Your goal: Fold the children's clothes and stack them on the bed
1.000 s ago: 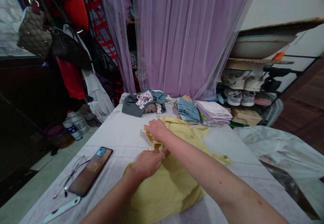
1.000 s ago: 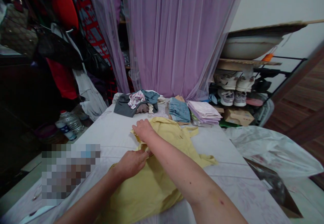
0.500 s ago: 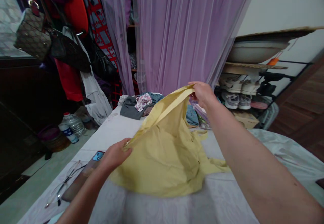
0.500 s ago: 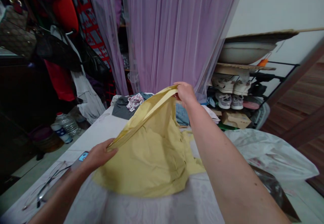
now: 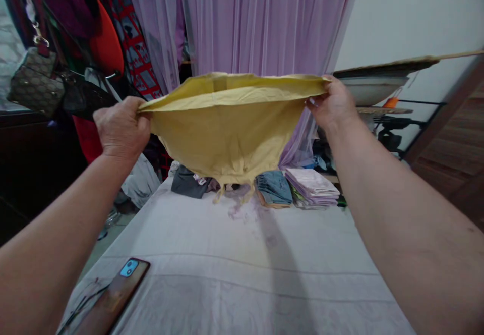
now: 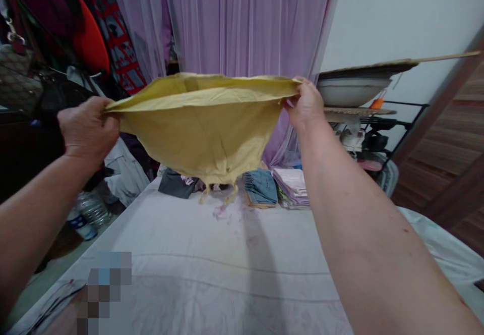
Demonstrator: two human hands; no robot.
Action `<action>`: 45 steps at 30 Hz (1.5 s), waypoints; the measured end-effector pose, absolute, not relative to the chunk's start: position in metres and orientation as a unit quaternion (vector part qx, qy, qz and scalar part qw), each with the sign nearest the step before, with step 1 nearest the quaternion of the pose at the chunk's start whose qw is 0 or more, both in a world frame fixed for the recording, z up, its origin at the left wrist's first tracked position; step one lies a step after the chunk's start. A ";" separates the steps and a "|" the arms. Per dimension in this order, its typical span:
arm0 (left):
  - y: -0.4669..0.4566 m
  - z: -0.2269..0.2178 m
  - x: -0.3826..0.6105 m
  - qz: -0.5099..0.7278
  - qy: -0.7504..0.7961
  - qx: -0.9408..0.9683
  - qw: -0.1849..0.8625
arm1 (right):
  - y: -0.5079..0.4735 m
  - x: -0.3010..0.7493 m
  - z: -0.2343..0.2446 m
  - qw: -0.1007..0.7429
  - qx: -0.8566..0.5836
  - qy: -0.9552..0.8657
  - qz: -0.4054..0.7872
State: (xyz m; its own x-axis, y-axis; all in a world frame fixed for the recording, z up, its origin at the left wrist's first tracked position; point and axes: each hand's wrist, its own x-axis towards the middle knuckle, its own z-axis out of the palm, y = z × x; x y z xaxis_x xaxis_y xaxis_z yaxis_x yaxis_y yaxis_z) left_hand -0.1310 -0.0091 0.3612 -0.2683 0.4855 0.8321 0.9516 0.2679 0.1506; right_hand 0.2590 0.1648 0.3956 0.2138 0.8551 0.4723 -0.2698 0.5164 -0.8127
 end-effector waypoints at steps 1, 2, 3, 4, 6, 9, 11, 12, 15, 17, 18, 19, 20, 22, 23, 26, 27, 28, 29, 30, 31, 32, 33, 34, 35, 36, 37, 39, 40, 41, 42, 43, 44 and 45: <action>-0.014 0.366 -0.129 -0.360 -0.696 -0.495 0.375 | 0.160 0.270 0.398 0.729 -0.258 -0.503 0.387; -0.021 0.365 -0.129 -0.372 -0.678 -0.494 0.398 | 0.154 0.281 0.394 0.733 -0.231 -0.515 0.380; -0.028 0.358 -0.129 -0.379 -0.665 -0.495 0.412 | 0.146 0.291 0.383 0.731 -0.220 -0.528 0.372; -0.035 0.345 -0.130 -0.377 -0.658 -0.502 0.415 | 0.136 0.301 0.365 0.728 -0.220 -0.535 0.368; -0.051 0.306 -0.133 -0.342 -0.666 -0.540 0.385 | 0.114 0.317 0.312 0.733 -0.246 -0.505 0.384; -0.076 0.221 -0.134 -0.275 -0.681 -0.611 0.296 | 0.075 0.334 0.207 0.707 -0.361 -0.449 0.411; -0.095 0.162 -0.131 -0.233 -0.692 -0.648 0.217 | 0.047 0.344 0.136 0.650 -0.468 -0.439 0.408; -0.105 0.136 -0.128 -0.210 -0.693 -0.666 0.178 | 0.033 0.349 0.105 0.615 -0.517 -0.444 0.397; -0.133 0.079 -0.117 -0.158 -0.702 -0.687 0.102 | -0.001 0.370 0.038 0.543 -0.614 -0.489 0.300; -0.146 0.059 -0.113 -0.145 -0.715 -0.680 0.066 | -0.016 0.383 0.016 0.484 -0.653 -0.533 0.235; -0.150 0.054 -0.113 -0.147 -0.723 -0.673 0.050 | -0.020 0.388 0.010 0.455 -0.663 -0.558 0.204; -0.152 0.050 -0.114 -0.154 -0.728 -0.667 0.035 | -0.024 0.392 0.006 0.429 -0.666 -0.584 0.175; -0.154 0.047 -0.116 -0.167 -0.732 -0.660 0.021 | -0.027 0.394 0.004 0.407 -0.663 -0.611 0.147; -0.155 0.042 -0.124 -0.210 -0.739 -0.640 -0.002 | -0.033 0.394 0.001 0.373 -0.646 -0.660 0.089; -0.154 0.040 -0.129 -0.239 -0.746 -0.621 -0.016 | -0.035 0.391 0.001 0.361 -0.636 -0.680 0.057; -0.151 0.040 -0.140 -0.332 -0.792 -0.504 -0.089 | -0.041 0.383 0.000 0.327 -0.615 -0.717 -0.028; -0.150 0.043 -0.142 -0.357 -0.806 -0.455 -0.125 | -0.042 0.381 0.000 0.316 -0.608 -0.727 -0.043; -0.148 0.047 -0.142 -0.377 -0.814 -0.411 -0.162 | -0.043 0.380 0.000 0.306 -0.600 -0.737 -0.049; -0.146 0.052 -0.141 -0.392 -0.816 -0.376 -0.198 | -0.042 0.380 0.000 0.301 -0.592 -0.746 -0.048; -0.143 0.058 -0.138 -0.405 -0.813 -0.350 -0.230 | -0.040 0.380 -0.001 0.302 -0.585 -0.752 -0.043; -0.141 0.064 -0.135 -0.417 -0.807 -0.329 -0.259 | -0.038 0.382 -0.002 0.309 -0.581 -0.752 -0.036; -0.138 0.070 -0.132 -0.428 -0.801 -0.309 -0.281 | -0.035 0.385 -0.003 0.322 -0.583 -0.745 -0.029; -0.136 0.075 -0.128 -0.436 -0.798 -0.292 -0.297 | -0.033 0.388 -0.005 0.338 -0.591 -0.732 -0.024; -0.134 0.079 -0.124 -0.440 -0.797 -0.281 -0.305 | -0.030 0.391 -0.007 0.352 -0.601 -0.718 -0.019; -0.133 0.082 -0.121 -0.440 -0.798 -0.276 -0.306 | -0.028 0.394 -0.010 0.361 -0.611 -0.705 -0.014; -0.132 0.083 -0.118 -0.438 -0.800 -0.277 -0.303 | -0.027 0.397 -0.012 0.362 -0.618 -0.698 -0.008; -0.132 0.084 -0.116 -0.434 -0.802 -0.284 -0.298 | -0.026 0.399 -0.014 0.358 -0.621 -0.697 -0.002; -0.134 0.083 -0.113 -0.417 -0.798 -0.309 -0.306 | -0.027 0.400 -0.016 0.338 -0.617 -0.710 0.005; -0.135 0.082 -0.112 -0.398 -0.796 -0.323 -0.320 | -0.028 0.400 -0.015 0.328 -0.614 -0.718 0.006; -0.135 0.082 -0.112 -0.373 -0.797 -0.340 -0.331 | -0.029 0.399 -0.013 0.319 -0.611 -0.725 0.005; -0.135 0.081 -0.113 -0.342 -0.803 -0.358 -0.333 | -0.030 0.399 -0.011 0.311 -0.612 -0.727 0.002; -0.134 0.081 -0.115 -0.309 -0.813 -0.376 -0.319 | -0.030 0.398 -0.007 0.304 -0.618 -0.725 -0.003; -0.133 0.081 -0.117 -0.277 -0.827 -0.393 -0.291 | -0.031 0.397 -0.003 0.298 -0.631 -0.716 -0.009; -0.131 0.081 -0.119 -0.247 -0.843 -0.406 -0.251 | -0.031 0.396 0.001 0.292 -0.647 -0.704 -0.018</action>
State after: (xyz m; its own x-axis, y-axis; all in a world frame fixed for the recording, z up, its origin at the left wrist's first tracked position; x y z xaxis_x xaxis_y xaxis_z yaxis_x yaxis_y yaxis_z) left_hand -0.1194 -0.1313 0.0812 -0.5433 0.8095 -0.2225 0.5610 0.5472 0.6212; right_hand 0.3958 -0.0306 0.0009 0.0070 0.9012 0.4334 0.9216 0.1624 -0.3526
